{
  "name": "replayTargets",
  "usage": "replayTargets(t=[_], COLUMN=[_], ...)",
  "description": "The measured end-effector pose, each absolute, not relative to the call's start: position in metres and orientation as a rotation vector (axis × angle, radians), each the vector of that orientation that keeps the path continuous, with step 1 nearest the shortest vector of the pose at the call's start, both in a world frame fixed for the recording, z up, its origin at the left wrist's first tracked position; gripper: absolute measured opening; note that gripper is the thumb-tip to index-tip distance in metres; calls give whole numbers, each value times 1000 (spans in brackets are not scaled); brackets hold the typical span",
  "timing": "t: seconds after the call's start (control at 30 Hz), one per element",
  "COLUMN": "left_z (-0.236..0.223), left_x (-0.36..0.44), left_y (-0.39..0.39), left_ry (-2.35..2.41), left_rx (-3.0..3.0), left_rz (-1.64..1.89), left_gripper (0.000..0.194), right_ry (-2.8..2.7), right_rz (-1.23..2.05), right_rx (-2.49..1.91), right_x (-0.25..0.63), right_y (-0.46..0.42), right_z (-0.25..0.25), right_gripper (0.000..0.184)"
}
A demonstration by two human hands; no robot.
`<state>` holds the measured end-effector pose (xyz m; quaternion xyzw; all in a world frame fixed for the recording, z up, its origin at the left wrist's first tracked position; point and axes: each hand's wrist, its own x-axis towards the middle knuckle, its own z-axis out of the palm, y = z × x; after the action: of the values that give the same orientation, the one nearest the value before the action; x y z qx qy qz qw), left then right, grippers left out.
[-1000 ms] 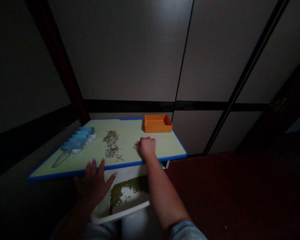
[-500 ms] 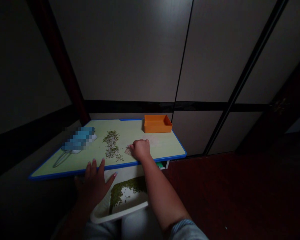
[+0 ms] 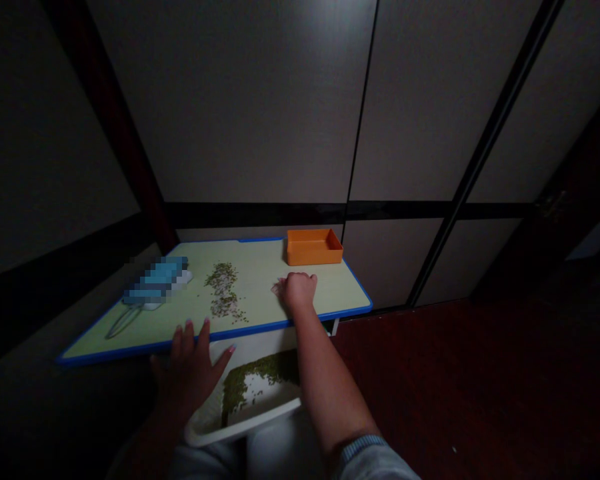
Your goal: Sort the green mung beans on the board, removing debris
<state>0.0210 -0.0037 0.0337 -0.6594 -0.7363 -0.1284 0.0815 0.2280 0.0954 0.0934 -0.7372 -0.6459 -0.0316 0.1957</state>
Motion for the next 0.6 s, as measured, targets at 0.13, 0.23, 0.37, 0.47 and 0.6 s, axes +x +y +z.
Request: replayTargets(t=[0.13, 0.23, 0.37, 0.47, 0.6], left_z=[34, 34, 34, 35, 39], left_x=[22, 22, 22, 22, 23], left_y=[-5, -5, -6, -7, -8], left_ry=[-2212, -2209, -2193, -2205, -2218], left_rx=[-1965, -1967, -1964, -1970, -1985], left_rz=[-364, -373, -379, -370, -359], left_gripper=[68, 69, 69, 69, 68], right_ry=[-2096, -2302, -2430, -2473, -2518], right_rz=[69, 122, 65, 14, -53], right_rx=[-1762, -1556, -1397, -1319, -1320], right_x=[217, 204, 189, 183, 180], right_y=[88, 83, 82, 82, 79], right_z=[94, 94, 92, 93, 96], right_gripper=[32, 29, 28, 28, 28])
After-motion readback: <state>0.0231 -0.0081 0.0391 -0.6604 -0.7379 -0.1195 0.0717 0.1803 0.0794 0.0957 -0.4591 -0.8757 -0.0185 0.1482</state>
